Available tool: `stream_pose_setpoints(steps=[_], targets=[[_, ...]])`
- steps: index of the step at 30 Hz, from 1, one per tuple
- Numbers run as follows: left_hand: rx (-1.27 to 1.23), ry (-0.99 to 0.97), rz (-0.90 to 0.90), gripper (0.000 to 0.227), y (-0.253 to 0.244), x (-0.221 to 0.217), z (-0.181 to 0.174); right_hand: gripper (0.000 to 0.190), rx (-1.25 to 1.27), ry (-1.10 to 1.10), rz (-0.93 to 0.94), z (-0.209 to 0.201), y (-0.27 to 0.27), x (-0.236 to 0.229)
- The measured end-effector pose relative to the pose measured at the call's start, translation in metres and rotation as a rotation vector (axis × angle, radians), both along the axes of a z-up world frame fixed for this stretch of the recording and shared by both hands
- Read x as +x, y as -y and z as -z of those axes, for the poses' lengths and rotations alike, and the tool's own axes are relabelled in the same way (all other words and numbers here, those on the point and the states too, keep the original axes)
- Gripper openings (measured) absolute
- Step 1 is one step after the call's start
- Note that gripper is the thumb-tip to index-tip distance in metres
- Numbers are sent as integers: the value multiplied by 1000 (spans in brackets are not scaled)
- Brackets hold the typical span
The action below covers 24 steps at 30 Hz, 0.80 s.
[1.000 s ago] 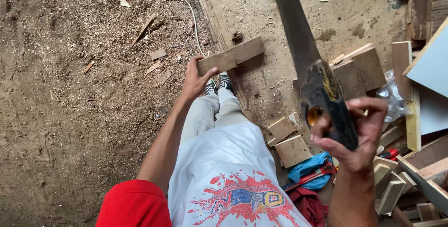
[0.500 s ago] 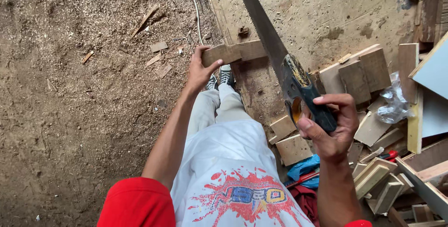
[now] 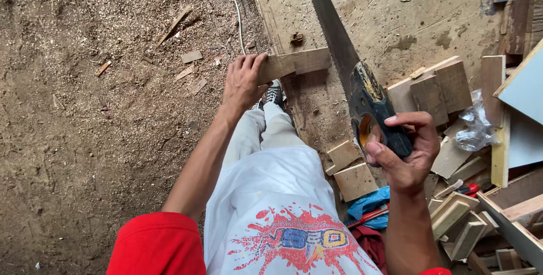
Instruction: The person uses a hand saw to cut a small wooden block placed on a workbench. They hold the block with one hand and saw with the other, producing sawdust as the cut progresses.
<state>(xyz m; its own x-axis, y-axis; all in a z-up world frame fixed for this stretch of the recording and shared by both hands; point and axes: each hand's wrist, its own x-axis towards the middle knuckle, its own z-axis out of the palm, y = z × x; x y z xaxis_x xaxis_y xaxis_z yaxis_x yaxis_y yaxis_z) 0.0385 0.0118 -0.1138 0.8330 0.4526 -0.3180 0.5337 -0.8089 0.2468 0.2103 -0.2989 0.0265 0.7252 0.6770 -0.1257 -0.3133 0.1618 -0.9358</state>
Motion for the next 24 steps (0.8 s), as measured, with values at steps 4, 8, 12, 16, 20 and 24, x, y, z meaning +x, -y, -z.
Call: stream_pose_setpoints(steps=[4, 8, 12, 16, 20, 24], targets=[[-18, 9, 97, 90, -12, 4, -4, 39, 4, -13, 12, -1, 3, -1], [-158, 2, 81, 97, -20, 5, -9, 39, -10, -30, 16, 0, 6, -6], [-535, 3, -340, 87, -31, 2, 6, 38, -8, -30, 20, 1, 8, -8], [-937, 275, -855, 92, -36, -7, 33, 38, -28, -32, 23, 1, 4, -6], [-1108, 357, -1138, 93, -20, -11, 50, 37, -25, -19, 16, 3, 1, -8], [-1034, 418, -1198, 89, 0, -2, 58, 35, -19, -52, 13, 1, 4, -8]])
